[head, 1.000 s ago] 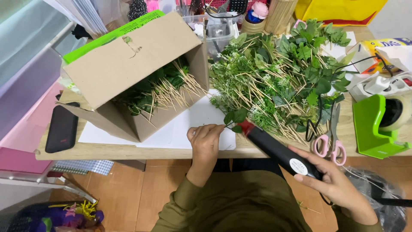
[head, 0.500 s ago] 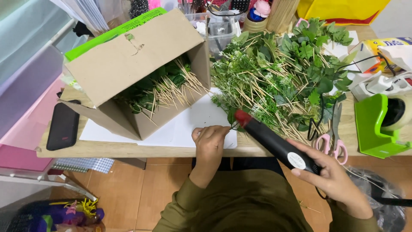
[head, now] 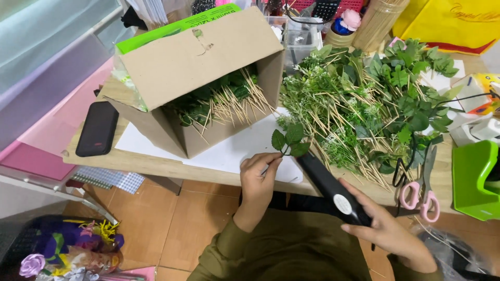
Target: The person uses a heat gun to warm the stems of artificial greenery, then trims the stems with scissors. They arrange the prepared stems into a cardboard box, adjusting the placement to fit them neatly.
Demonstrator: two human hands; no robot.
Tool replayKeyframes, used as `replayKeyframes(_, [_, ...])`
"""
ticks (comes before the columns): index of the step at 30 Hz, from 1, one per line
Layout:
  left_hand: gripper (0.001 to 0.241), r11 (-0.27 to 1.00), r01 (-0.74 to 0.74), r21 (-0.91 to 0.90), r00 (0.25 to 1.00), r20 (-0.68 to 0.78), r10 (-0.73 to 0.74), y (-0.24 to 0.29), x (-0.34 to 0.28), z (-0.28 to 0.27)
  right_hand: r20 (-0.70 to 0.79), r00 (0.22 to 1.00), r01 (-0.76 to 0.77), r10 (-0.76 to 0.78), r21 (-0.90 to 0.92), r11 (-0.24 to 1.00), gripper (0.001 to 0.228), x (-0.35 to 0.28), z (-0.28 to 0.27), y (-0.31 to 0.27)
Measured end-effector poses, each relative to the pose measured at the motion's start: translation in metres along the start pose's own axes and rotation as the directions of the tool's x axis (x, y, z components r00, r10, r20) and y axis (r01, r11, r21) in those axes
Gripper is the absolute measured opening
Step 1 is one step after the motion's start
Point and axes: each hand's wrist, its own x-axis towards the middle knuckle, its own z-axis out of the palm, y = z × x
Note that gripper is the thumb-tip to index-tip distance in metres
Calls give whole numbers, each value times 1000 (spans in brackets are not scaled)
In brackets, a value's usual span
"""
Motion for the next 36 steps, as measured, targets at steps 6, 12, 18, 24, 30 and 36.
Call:
replayKeyframes(6, [10, 988, -50, -149, 999, -4, 50, 23, -5, 4, -101, 992, 43, -81, -336, 941, 78, 56, 44, -33])
replayKeyframes(12, [8, 967, 109, -230, 994, 26, -106, 15, -19, 17, -292, 903, 27, -316, -694, 719, 44, 104, 63, -16])
replayKeyframes(18, [10, 952, 165, -257, 986, 60, -155, 7, -22, 23, -355, 855, 147, -378, -532, 834, 56, 88, 43, -51])
replayKeyframes(24, [9, 956, 155, -250, 985, 114, -130, 16, -21, 32, -532, 842, 247, -95, 223, 943, 27, 102, 25, 23])
replayKeyframes(30, [10, 983, 47, -178, 996, 87, -32, 16, -21, 38, -559, 827, 336, -64, 399, 853, 12, 98, 38, -15])
replayKeyframes(36, [9, 992, -33, -126, 995, 92, 44, 22, -19, 39, -545, 833, 341, -90, 379, 861, 5, 89, 37, -21])
